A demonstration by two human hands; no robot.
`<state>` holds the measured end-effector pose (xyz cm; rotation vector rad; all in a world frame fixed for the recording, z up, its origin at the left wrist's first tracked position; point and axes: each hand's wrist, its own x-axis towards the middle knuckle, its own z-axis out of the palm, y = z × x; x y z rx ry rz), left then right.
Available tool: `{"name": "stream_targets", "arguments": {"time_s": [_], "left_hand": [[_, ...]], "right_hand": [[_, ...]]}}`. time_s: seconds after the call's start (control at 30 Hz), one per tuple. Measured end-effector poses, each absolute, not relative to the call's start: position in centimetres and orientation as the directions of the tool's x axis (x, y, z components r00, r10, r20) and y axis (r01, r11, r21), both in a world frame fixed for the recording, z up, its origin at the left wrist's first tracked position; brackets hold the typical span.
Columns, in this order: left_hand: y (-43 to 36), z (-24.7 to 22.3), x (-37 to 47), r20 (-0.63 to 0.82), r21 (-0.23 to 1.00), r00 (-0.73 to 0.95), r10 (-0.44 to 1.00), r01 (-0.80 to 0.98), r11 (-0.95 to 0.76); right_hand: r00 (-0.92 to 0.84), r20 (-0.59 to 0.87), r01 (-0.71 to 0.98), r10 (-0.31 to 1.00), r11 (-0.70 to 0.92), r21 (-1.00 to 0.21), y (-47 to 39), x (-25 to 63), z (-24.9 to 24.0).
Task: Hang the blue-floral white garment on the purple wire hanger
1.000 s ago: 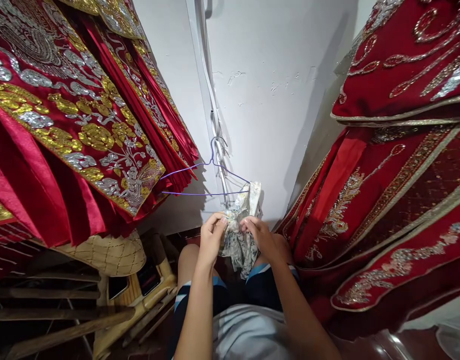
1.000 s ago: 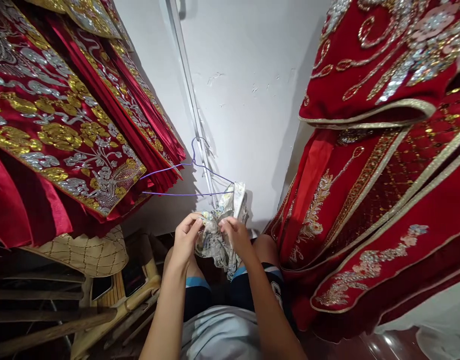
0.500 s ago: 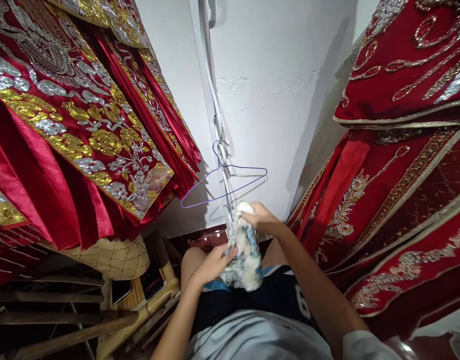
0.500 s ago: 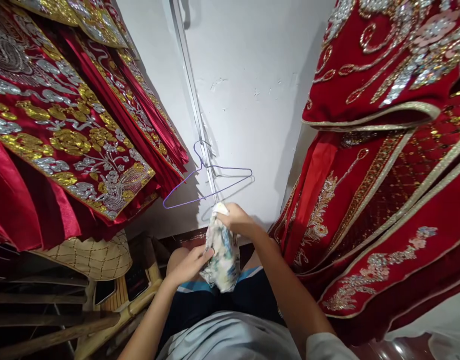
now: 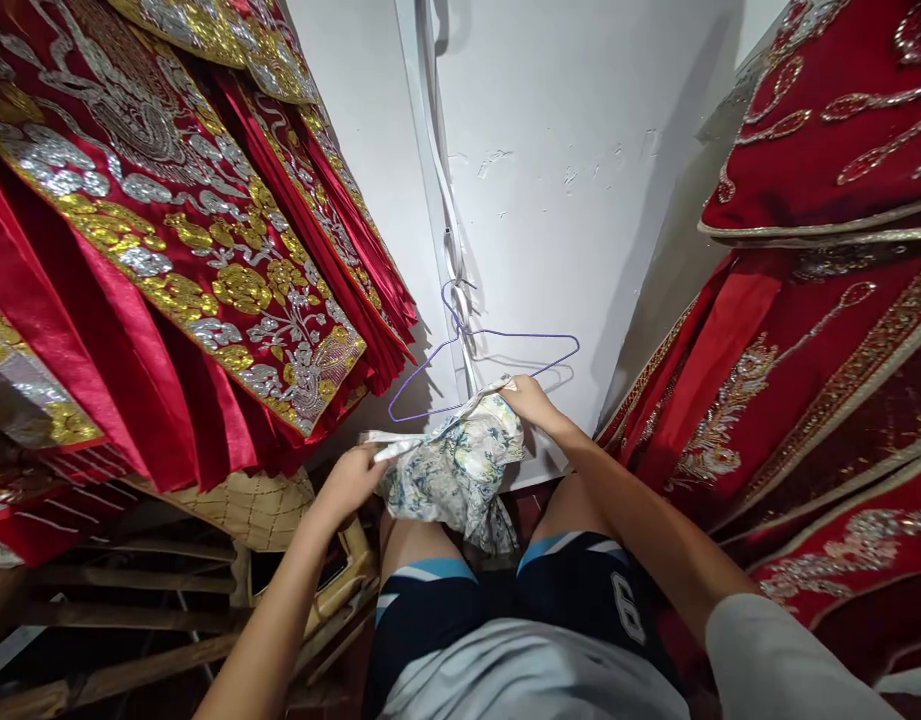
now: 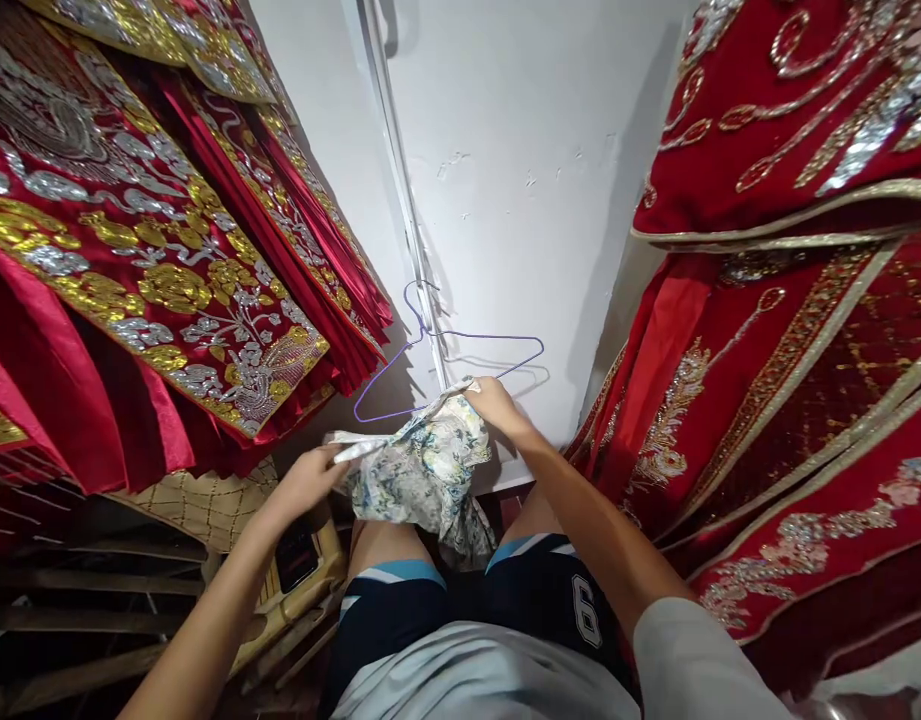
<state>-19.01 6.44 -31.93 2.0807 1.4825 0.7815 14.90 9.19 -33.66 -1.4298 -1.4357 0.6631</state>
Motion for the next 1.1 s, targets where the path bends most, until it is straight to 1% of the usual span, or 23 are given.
{"name": "stream_targets", "arguments": {"time_s": [0.1, 0.17, 0.2, 0.3, 0.33, 0.37, 0.4, 0.43, 0.5, 0.57, 0.63, 0.7, 0.77, 0.83, 0.9, 0.93, 1.03, 1.1], "left_hand": [[7.1, -30.0, -18.5, 0.250, 0.515, 0.424, 0.871, 0.703, -0.490], [7.9, -29.3, -17.8, 0.259, 0.462, 0.426, 0.867, 0.733, -0.498], [8.5, -29.1, -17.5, 0.218, 0.447, 0.409, 0.886, 0.765, -0.463], [10.2, -29.3, -16.7, -0.015, 0.432, 0.402, 0.915, 0.828, -0.357], [10.5, -29.3, -16.5, -0.069, 0.437, 0.418, 0.906, 0.829, -0.349], [10.7, -29.3, -16.3, -0.078, 0.446, 0.442, 0.894, 0.817, -0.365], [10.7, -29.2, -16.0, -0.039, 0.456, 0.471, 0.881, 0.793, -0.404], [10.6, -28.9, -15.8, 0.035, 0.462, 0.500, 0.865, 0.760, -0.458], [10.0, -28.1, -15.0, 0.217, 0.458, 0.540, 0.813, 0.679, -0.574], [9.4, -27.2, -13.9, 0.367, 0.470, 0.535, 0.761, 0.599, -0.648], [9.1, -26.6, -12.8, 0.486, 0.528, 0.450, 0.749, 0.532, -0.662], [9.1, -26.3, -11.9, 0.576, 0.598, 0.326, 0.750, 0.457, -0.658], [9.2, -26.3, -11.6, 0.620, 0.624, 0.234, 0.749, 0.431, -0.651], [9.3, -26.3, -11.6, 0.635, 0.597, 0.216, 0.742, 0.472, -0.649], [9.5, -26.4, -11.8, 0.648, 0.557, 0.220, 0.729, 0.515, -0.651], [9.6, -26.4, -11.9, 0.653, 0.546, 0.220, 0.724, 0.525, -0.652], [10.0, -26.4, -11.8, 0.656, 0.549, 0.208, 0.726, 0.529, -0.647], [10.1, -26.3, -11.7, 0.649, 0.553, 0.203, 0.733, 0.536, -0.638]], "right_hand": [[0.159, 0.261, 0.459, 0.952, 0.163, -0.873, 7.0, 15.6, -33.1], [0.145, 0.270, 0.475, 0.952, 0.173, -0.863, 6.0, 15.9, -32.6], [0.142, 0.278, 0.486, 0.950, 0.178, -0.856, 5.7, 16.0, -32.4], [0.157, 0.290, 0.529, 0.944, 0.167, -0.832, 5.3, 16.4, -32.1], [0.159, 0.290, 0.537, 0.944, 0.163, -0.828, 5.2, 16.5, -32.0], [0.158, 0.288, 0.541, 0.945, 0.161, -0.826, 5.2, 16.6, -32.0], [0.156, 0.285, 0.543, 0.946, 0.159, -0.825, 5.1, 16.6, -32.1], [0.155, 0.282, 0.544, 0.947, 0.157, -0.824, 5.0, 16.4, -32.1], [0.152, 0.272, 0.525, 0.950, 0.156, -0.837, 4.8, 15.8, -32.2], [0.134, 0.262, 0.471, 0.956, 0.171, -0.866, 4.5, 14.9, -32.4], [0.088, 0.279, 0.405, 0.956, 0.222, -0.887, 4.1, 14.1, -32.5], [0.081, 0.331, 0.373, 0.940, 0.280, -0.885, 3.5, 14.1, -32.5], [0.177, 0.388, 0.378, 0.905, 0.301, -0.875, 3.1, 15.2, -32.3], [0.334, 0.435, 0.407, 0.836, 0.288, -0.867, 2.9, 17.2, -31.8], [0.399, 0.452, 0.453, 0.798, 0.257, -0.854, 3.2, 19.8, -31.1], [0.387, 0.447, 0.485, 0.807, 0.234, -0.842, 3.6, 21.1, -30.7], [0.275, 0.387, 0.614, 0.880, 0.150, -0.775, 5.0, 23.9, -29.6], [0.216, 0.402, 0.684, 0.890, 0.156, -0.712, 5.9, 24.8, -29.1]]}}
